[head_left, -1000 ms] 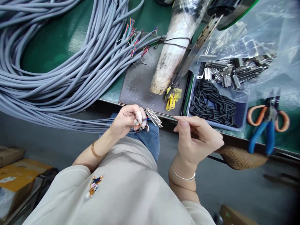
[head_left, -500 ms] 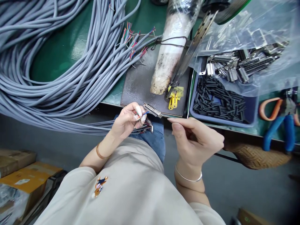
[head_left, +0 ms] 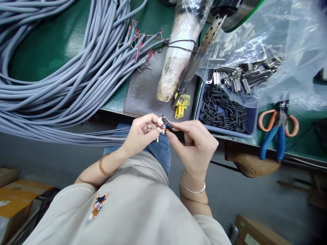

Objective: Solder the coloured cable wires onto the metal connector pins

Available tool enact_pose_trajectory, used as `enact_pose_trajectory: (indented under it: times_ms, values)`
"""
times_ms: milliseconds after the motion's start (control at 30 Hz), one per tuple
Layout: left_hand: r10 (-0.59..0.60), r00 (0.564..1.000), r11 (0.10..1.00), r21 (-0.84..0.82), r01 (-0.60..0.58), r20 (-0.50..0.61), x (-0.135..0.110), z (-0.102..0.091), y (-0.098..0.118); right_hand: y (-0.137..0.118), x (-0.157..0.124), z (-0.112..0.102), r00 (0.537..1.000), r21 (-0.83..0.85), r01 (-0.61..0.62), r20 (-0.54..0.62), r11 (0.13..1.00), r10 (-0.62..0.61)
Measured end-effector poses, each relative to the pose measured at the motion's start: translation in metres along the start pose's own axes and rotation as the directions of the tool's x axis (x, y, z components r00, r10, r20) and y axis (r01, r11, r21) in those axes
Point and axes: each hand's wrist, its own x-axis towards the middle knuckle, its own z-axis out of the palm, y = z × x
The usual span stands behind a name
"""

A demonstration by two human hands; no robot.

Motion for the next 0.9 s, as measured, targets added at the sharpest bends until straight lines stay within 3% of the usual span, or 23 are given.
enact_pose_trajectory:
  times_ms: [300,533,767,900]
  values:
    - [0.109,0.994,0.993,0.051,-0.109,0.0,-0.0018,0.005,-0.0019,-0.0002,-0.0012,0.0025,1.0,0.003,-0.006,0.009,1.0,0.006]
    - [0.089,0.996,0.991,0.1,-0.088,-0.008,-0.0032,0.0044,-0.0029,-0.0013,-0.0005,0.0015,1.0,0.007,-0.006,-0.007,1.0,0.006]
    - [0.086,0.996,0.99,0.116,-0.083,-0.019,-0.0027,0.0034,-0.0034,0.0039,-0.0067,-0.0005,0.993,-0.067,0.116,-0.014,0.991,-0.117]
    - [0.093,0.996,0.99,0.112,-0.091,-0.007,-0.0023,0.0026,-0.004,0.0042,-0.0055,-0.0025,0.991,-0.083,0.122,-0.036,0.989,-0.126]
